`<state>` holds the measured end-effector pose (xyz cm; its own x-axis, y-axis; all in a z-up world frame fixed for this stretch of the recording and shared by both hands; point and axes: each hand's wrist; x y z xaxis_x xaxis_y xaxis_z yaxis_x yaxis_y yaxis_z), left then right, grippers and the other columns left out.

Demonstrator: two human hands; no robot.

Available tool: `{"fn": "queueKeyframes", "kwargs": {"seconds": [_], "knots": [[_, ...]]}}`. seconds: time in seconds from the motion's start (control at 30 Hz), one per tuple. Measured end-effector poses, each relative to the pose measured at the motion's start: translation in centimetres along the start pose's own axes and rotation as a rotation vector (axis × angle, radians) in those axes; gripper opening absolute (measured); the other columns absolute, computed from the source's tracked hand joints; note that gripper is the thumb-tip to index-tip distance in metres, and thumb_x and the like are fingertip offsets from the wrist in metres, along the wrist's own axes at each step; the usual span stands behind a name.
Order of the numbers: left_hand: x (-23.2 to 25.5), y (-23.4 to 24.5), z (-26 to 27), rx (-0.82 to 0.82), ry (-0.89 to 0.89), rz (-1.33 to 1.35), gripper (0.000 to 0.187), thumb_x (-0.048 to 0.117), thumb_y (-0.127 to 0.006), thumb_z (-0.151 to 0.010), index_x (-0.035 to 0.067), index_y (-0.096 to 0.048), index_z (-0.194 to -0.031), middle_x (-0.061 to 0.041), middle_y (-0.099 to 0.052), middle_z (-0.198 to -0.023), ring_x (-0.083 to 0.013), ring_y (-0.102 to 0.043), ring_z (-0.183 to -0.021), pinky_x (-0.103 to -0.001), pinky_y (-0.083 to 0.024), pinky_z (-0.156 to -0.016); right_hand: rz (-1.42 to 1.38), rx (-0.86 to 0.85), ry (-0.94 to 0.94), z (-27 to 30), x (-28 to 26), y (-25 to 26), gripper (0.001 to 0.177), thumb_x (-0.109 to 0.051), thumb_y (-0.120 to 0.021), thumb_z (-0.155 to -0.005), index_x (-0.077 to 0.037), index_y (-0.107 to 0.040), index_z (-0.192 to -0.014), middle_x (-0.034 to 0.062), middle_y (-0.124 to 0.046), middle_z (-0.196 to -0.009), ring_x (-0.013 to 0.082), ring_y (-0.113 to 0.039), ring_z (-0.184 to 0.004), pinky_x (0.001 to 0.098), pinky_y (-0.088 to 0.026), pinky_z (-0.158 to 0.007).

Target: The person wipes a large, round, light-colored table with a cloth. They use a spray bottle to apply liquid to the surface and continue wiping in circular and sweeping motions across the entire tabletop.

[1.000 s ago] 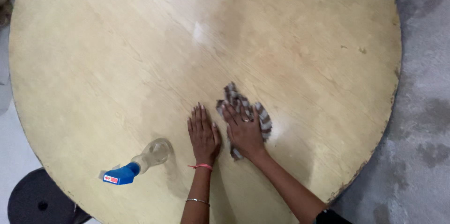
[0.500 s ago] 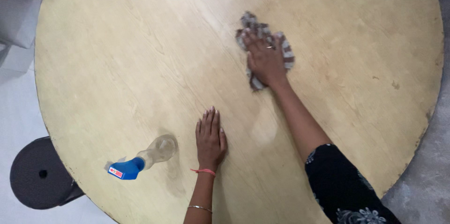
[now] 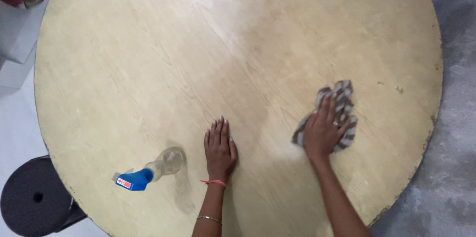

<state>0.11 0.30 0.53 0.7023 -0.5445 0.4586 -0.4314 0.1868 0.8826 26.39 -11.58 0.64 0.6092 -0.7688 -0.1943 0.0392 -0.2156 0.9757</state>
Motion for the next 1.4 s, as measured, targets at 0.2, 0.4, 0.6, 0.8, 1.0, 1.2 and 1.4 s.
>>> {"fn": "queueKeyframes", "kwargs": {"seconds": [0.2, 0.4, 0.6, 0.8, 1.0, 1.2, 1.4], "knots": [[-0.3, -0.6, 0.4, 0.009, -0.033, -0.057, 0.058, 0.015, -0.048, -0.097, 0.004, -0.042, -0.154, -0.011, -0.040, -0.162, -0.0289, -0.033, -0.153, -0.048, -0.023, -0.125, 0.106, -0.244, 0.388, 10.3, -8.1, -0.2, 0.065, -0.029, -0.049, -0.097, -0.006, -0.034, -0.156, 0.0093, -0.029, -0.166, 0.0298, -0.049, -0.140, 0.0685, -0.021, -0.113], [-0.8, -1.0, 0.6, -0.029, -0.088, -0.145, 0.063, 0.021, -0.045, -0.100, 0.002, -0.032, -0.158, -0.014, -0.032, -0.166, -0.0290, -0.029, -0.154, -0.048, -0.020, -0.125, -0.090, -0.178, 0.728, 7.0, -6.0, -0.3, 0.061, -0.029, -0.049, -0.099, -0.017, -0.037, -0.157, 0.0031, -0.038, -0.165, 0.0317, -0.046, -0.142, 0.0646, -0.023, -0.120], [-0.4, -1.8, 1.5, -0.005, -0.028, -0.322, 0.064, 0.030, -0.039, -0.105, 0.003, -0.025, -0.162, -0.010, -0.026, -0.169, -0.0248, -0.022, -0.157, -0.047, -0.016, -0.127, 0.068, -0.084, 0.300, 2.8, 2.1, 1.0, 0.059, -0.031, -0.049, -0.101, -0.015, -0.043, -0.157, 0.0056, -0.042, -0.162, 0.0305, -0.045, -0.145, 0.0640, -0.017, -0.120], [-0.6, -2.3, 3.0, 0.000, -0.052, -0.298, 0.065, 0.034, -0.037, -0.107, 0.002, -0.022, -0.162, -0.010, -0.023, -0.170, -0.0254, -0.020, -0.156, -0.048, -0.014, -0.126, 0.060, 0.071, -0.068, 11.3, 6.3, 3.3, 0.059, -0.029, -0.044, -0.105, -0.010, -0.041, -0.160, 0.0102, -0.039, -0.167, 0.0416, -0.047, -0.142, 0.0666, -0.011, -0.120], [-1.4, -1.6, 6.8, -0.067, -0.117, -0.313, 0.064, 0.033, -0.037, -0.107, 0.004, -0.021, -0.162, -0.009, -0.019, -0.171, -0.0246, -0.018, -0.157, -0.048, -0.013, -0.127, 0.106, 0.042, -0.201, 22.8, -0.8, 2.5, 0.060, -0.033, -0.045, -0.102, -0.010, -0.042, -0.157, 0.0098, -0.036, -0.167, 0.0397, -0.044, -0.143, 0.0664, -0.014, -0.120], [-3.0, 0.8, 10.9, -0.190, -0.185, -0.144, 0.067, 0.036, -0.040, -0.106, 0.003, -0.021, -0.161, -0.011, -0.018, -0.170, -0.0264, -0.017, -0.157, -0.049, -0.012, -0.125, 0.019, -0.017, 0.199, 27.0, -9.9, 0.5, 0.061, -0.032, -0.044, -0.099, -0.011, -0.037, -0.156, 0.0083, -0.035, -0.164, 0.0345, -0.040, -0.149, 0.0683, -0.015, -0.120], [-4.9, 4.0, 13.3, -0.241, -0.348, -0.263, 0.080, 0.042, -0.054, -0.098, 0.003, -0.022, -0.161, -0.011, -0.020, -0.170, -0.0262, -0.020, -0.156, -0.050, -0.017, -0.126, 0.119, -0.350, 0.267, 21.4, -6.8, -0.5, 0.062, -0.034, -0.039, -0.102, -0.021, -0.027, -0.161, 0.0003, -0.028, -0.166, 0.0284, -0.031, -0.147, 0.0737, -0.009, -0.117]]}}
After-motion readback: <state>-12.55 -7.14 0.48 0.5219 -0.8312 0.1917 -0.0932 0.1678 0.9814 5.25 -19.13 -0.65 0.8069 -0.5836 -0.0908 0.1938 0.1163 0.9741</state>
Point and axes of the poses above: each hand's wrist, its own z-axis away from the middle knuckle, its own y-axis out of the back of the hand, x = y × z
